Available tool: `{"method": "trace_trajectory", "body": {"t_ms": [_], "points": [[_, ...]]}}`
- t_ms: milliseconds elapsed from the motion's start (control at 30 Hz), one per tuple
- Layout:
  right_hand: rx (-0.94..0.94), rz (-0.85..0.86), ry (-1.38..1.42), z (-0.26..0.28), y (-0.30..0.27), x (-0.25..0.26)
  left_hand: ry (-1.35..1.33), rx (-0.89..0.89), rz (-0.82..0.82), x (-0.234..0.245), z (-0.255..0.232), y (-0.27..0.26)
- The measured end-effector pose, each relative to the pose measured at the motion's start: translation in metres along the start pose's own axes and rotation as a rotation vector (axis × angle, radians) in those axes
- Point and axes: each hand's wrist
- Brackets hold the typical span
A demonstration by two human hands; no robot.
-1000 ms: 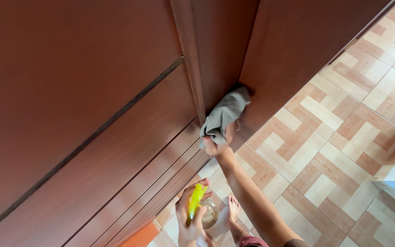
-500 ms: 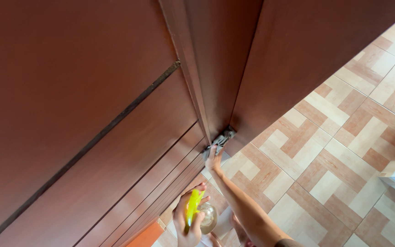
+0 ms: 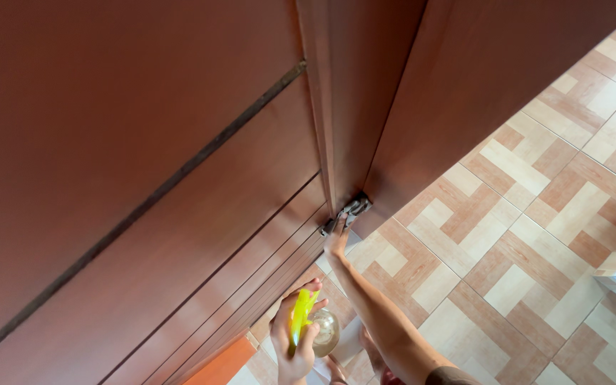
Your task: The person wipes a brown wooden door with a cloth while holding a spray bottle. They clean the door surface and the metal latch area repeatedly.
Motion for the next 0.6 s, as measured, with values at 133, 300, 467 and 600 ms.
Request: {"method": "trace_trajectory", "body": {"t_ms": [133, 300, 467, 600], "points": [[-0.373, -0.07, 0.099, 0.007, 0.023, -0.005, -0.037, -0.028, 0.0, -0.001, 0.002, -0.007], [-0.711, 0.034, 0.236, 0.02, 0.05, 0.015, -0.064, -0.056, 0.012, -0.001, 0.003, -0.016], [-0.821, 0.215, 0.335, 0.047, 0.052, 0.042, -0.045, -0.054, 0.061, 0.0, 0.003, -0.018], [-0.795, 0.194, 0.296, 0.087, 0.044, 0.067, -0.044, -0.03, 0.076, -0.001, 0.0, -0.017]]}}
Point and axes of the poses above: each hand's wrist, its own y-axis towards the middle knuckle, its own x-axis out of the back of the hand, z = x × y, and after that the axes turned 2 degrees about -y, right-handed
